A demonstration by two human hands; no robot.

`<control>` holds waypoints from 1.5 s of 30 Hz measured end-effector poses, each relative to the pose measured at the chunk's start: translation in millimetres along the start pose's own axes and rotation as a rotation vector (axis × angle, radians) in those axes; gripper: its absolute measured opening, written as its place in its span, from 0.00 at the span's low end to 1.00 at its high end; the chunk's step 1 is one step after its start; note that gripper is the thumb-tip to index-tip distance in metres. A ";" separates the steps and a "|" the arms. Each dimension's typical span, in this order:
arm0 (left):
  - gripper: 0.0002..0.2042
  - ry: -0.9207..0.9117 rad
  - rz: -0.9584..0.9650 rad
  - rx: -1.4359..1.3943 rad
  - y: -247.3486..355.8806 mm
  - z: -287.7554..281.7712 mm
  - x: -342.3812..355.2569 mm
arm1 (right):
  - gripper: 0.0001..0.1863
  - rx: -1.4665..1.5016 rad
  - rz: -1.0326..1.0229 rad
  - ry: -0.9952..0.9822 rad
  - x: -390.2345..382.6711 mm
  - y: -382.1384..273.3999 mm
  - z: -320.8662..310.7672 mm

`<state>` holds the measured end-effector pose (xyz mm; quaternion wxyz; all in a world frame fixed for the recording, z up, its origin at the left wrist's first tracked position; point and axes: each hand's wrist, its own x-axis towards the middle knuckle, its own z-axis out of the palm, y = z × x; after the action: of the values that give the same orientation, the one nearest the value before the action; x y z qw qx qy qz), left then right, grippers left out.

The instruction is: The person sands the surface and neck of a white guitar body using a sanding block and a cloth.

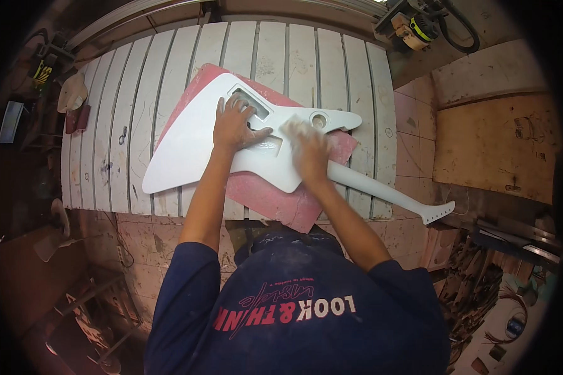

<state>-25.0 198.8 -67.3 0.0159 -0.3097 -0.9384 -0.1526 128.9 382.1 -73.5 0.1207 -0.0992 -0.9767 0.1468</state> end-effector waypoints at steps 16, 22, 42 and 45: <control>0.37 -0.047 -0.025 0.022 4.2 -1.2 1.2 | 0.29 0.065 -0.120 -0.027 6.5 28.2 12.2; 0.36 -0.024 -0.010 0.017 7.2 2.0 4.0 | 0.32 -0.111 0.348 0.102 58.1 37.3 6.8; 0.33 0.016 -0.019 -0.004 6.7 3.6 4.0 | 0.34 -0.140 0.293 0.087 18.6 90.9 -7.1; 0.33 0.065 -0.015 -0.013 2.7 5.9 1.6 | 0.35 -0.123 0.146 -0.023 3.7 86.6 -6.9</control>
<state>-24.4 203.5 -72.0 0.0431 -0.2976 -0.9387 -0.1688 140.8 465.9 -93.2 0.0923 -0.1758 -0.9754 0.0963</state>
